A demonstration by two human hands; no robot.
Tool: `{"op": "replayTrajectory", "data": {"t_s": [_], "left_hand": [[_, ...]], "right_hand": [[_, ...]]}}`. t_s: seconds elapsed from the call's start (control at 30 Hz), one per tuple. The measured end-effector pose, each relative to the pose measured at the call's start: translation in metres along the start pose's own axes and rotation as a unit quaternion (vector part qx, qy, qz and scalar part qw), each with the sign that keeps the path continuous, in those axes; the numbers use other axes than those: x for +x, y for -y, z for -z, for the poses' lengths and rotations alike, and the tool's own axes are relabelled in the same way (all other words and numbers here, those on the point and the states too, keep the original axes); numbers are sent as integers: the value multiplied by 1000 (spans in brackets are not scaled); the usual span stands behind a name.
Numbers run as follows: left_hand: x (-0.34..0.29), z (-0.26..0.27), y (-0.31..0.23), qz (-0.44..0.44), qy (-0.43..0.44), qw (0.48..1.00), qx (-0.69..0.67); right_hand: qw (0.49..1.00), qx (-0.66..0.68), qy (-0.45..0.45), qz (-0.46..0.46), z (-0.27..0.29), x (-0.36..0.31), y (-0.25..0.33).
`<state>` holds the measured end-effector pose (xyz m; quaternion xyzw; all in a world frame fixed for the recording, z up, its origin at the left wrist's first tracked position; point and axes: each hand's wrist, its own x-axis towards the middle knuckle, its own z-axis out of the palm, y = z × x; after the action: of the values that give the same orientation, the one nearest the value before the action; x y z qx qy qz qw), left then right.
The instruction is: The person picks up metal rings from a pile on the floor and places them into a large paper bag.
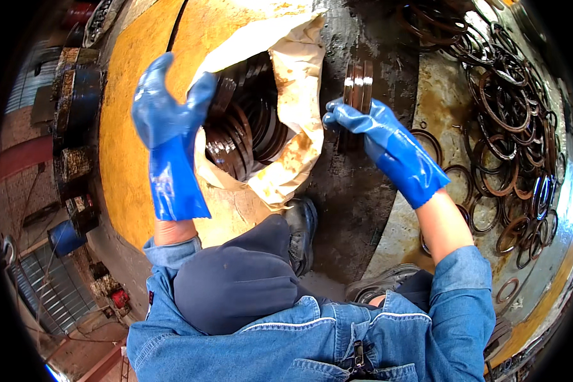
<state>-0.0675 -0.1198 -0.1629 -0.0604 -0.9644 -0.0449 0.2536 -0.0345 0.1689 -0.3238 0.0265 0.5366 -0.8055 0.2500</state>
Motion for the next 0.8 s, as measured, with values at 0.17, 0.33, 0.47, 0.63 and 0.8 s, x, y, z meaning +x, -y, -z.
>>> {"op": "replayTrajectory", "data": {"t_s": [0.17, 0.33, 0.47, 0.63, 0.8], "left_hand": [[-45, -28, 22, 85, 148, 974, 146], [-67, -25, 45, 167, 263, 930, 195], [-67, -39, 61, 222, 332, 896, 195], [-84, -36, 67, 168, 253, 932, 200], [-80, -37, 62, 157, 204, 955, 146]], "right_hand": [[994, 15, 52, 90, -33, -9, 50], [980, 54, 177, 77, -120, 3, 61], [970, 92, 213, 76, -147, 33, 5], [948, -279, 155, 1, -164, 27, -17], [877, -469, 99, 11, -160, 28, -50]]}}
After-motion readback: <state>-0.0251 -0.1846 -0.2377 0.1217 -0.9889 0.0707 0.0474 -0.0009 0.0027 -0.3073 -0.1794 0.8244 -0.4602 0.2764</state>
